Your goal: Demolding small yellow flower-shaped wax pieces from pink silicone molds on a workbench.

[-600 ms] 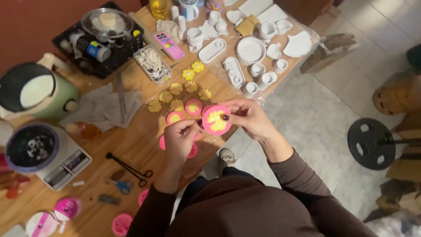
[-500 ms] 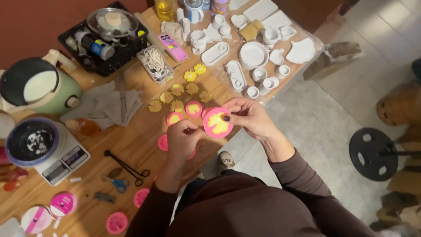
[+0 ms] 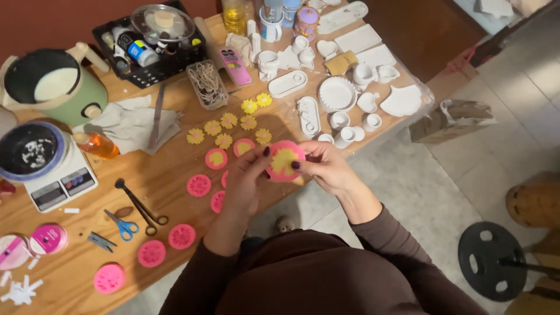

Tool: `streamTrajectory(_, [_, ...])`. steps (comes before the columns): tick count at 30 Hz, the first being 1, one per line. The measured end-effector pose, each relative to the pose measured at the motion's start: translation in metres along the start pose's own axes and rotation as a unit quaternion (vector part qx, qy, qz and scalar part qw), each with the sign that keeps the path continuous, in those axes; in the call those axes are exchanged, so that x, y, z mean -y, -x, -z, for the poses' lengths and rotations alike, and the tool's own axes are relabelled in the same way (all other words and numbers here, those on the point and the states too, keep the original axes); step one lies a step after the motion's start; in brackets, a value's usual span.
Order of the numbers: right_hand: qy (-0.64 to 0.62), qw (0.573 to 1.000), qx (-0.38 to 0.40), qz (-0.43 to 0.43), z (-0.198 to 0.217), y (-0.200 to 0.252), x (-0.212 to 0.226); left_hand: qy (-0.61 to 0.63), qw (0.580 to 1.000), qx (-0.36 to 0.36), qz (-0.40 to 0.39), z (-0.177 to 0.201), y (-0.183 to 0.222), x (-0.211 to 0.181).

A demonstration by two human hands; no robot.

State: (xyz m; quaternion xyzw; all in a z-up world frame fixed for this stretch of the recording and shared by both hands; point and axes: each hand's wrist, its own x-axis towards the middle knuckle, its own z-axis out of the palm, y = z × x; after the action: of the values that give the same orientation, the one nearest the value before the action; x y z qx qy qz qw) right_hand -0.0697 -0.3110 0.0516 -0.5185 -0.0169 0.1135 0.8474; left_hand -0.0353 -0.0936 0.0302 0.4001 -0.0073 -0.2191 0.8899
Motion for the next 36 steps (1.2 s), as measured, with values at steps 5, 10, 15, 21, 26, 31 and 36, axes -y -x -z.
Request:
streamTrajectory(5, [-0.016, 0.997, 0.072, -0.017, 0.012, -0.004, 0.01, 0.217, 0.965, 0.03, 0.146, -0.008, -0.002, 0.002])
streamTrajectory(10, [-0.016, 0.998, 0.063, -0.025, 0.009, -0.015, 0.008, 0.302, 0.933, 0.08, 0.177, -0.001, -0.006, 0.014])
streamTrajectory(15, [-0.093, 0.995, 0.0, 0.026, 0.005, -0.022, -0.025, 0.171, 0.981, -0.009, -0.094, 0.022, -0.008, 0.038])
streamTrajectory(21, [0.067, 0.996, -0.041, 0.044, -0.034, -0.018, 0.001, -0.058, 0.997, 0.031, -0.029, 0.015, 0.004, -0.047])
streamTrajectory(26, [0.137, 0.99, -0.023, 0.029, -0.073, -0.013, 0.019, -0.187, 0.975, 0.097, -0.073, 0.021, -0.003, -0.087])
streamTrajectory(31, [0.167, 0.986, 0.016, 0.025, -0.083, -0.009, 0.014, -0.086, 0.989, 0.094, 0.069, 0.049, -0.009, -0.085])
streamTrajectory(36, [0.144, 0.988, -0.039, -0.027, -0.081, -0.016, 0.002, 0.164, 0.959, 0.113, 0.2, 0.079, -0.024, -0.053])
